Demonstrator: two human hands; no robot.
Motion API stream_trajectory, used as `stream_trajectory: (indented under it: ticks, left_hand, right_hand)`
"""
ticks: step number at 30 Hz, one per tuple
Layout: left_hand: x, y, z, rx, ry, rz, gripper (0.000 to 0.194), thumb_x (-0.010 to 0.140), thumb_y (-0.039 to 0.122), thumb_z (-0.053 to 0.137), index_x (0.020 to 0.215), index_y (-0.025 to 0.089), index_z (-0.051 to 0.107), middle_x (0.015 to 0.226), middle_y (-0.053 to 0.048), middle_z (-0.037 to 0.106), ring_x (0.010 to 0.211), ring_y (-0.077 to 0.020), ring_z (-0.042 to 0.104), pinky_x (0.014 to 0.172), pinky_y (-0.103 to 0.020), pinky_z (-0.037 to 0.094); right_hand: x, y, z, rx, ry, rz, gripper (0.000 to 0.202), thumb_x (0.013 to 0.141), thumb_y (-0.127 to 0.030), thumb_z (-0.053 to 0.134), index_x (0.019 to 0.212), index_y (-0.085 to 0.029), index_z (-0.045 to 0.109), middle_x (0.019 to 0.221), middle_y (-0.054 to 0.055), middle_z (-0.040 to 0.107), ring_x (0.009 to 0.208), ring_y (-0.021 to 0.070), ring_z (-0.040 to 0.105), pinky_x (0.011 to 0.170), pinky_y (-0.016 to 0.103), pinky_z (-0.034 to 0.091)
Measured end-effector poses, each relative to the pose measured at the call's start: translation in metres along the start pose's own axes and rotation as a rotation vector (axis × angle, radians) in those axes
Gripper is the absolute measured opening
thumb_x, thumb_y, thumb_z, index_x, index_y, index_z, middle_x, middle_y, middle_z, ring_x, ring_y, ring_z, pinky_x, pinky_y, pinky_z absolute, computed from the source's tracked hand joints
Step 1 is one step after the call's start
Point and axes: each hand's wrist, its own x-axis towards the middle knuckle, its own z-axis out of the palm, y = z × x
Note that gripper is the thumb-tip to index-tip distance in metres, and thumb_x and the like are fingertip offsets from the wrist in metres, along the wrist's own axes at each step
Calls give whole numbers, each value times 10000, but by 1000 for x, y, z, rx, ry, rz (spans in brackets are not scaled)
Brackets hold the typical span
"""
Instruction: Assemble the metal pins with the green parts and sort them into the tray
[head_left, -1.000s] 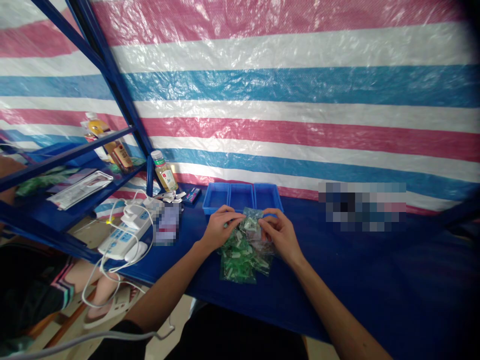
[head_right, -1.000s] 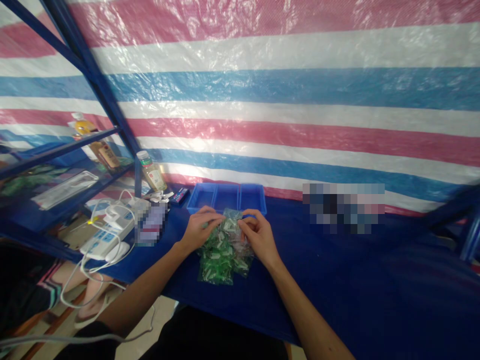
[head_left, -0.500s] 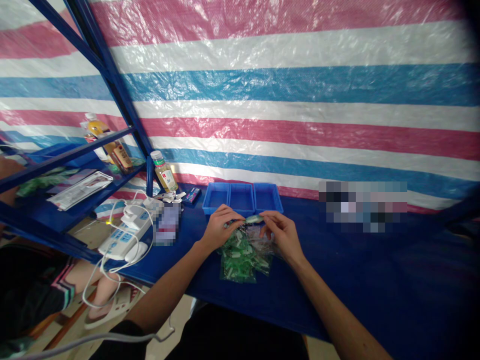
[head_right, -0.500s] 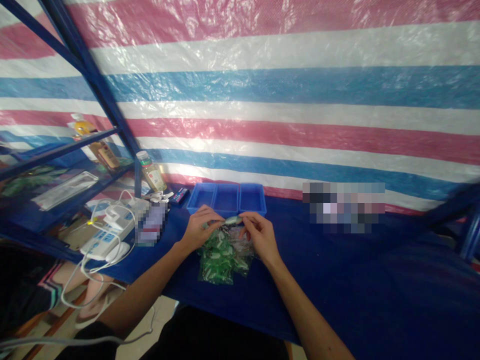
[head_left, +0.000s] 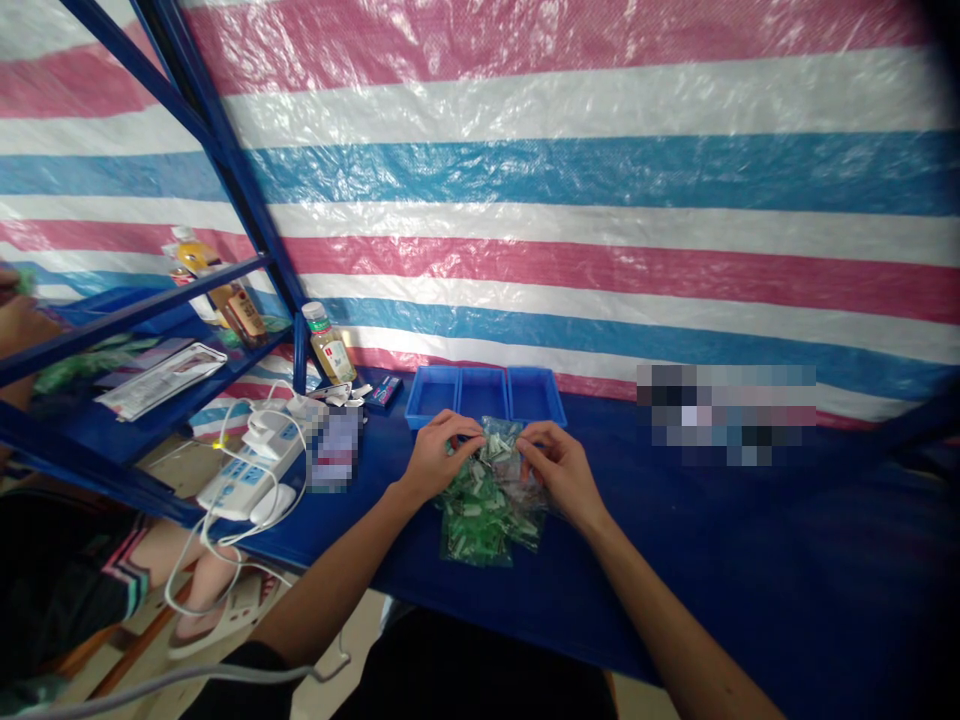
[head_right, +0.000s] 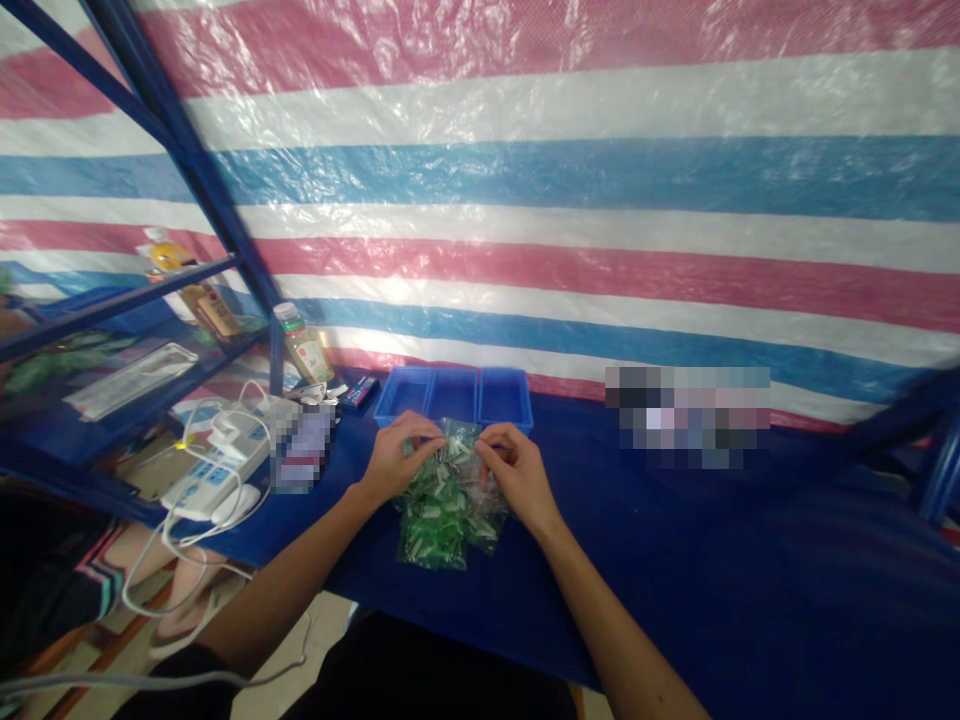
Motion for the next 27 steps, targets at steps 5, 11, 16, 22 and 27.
stream_trajectory:
  ticks: [5,11,16,22,27]
  left_hand:
    - [1,-2,-2,17,-54,44,198,1005,241,578,1053,194,764,948,-68,767,939,-188,637,843,-334,548]
    - [0,-4,-2,27,-47,-2,169,965,271,649,1061,211,774,925,-65,756,943,-193,633,767,-306,551]
    - [3,0,-3,41,-46,42,126,945,290,682,961,199,767,894,-68,748,884,-197,626,817,-362,538]
    - [2,2,-3,43,-28,18,152,926,326,708,955,180,740,949,-81,733,919,-201,625,801,-344,530]
    - [-2,-2,0,6,-1,-78,180,943,328,686,907,153,712,1044,-80,722,746,-121,611,681,-253,509]
  right_hand:
    - [0,0,-1,39,4,-12,314,839,-464,763,995,-240,606,762,-19,678,440,120,578,388,236,310]
    - [2,1,-2,17,24,-1,364,806,-500,782,1012,-215,689,878,56,745,527,167,651,439,266,405]
    - [1,-2,-1,-49,21,-19,331,794,-511,791,909,-210,716,678,19,693,511,162,588,461,272,387]
    - [1,-3,-3,-96,28,-30,277,840,-487,759,892,-223,693,592,-16,621,491,140,509,473,267,359]
    - [1,-1,-1,-37,4,-13,325,832,-525,755,880,-224,643,629,-20,633,471,139,544,450,262,361]
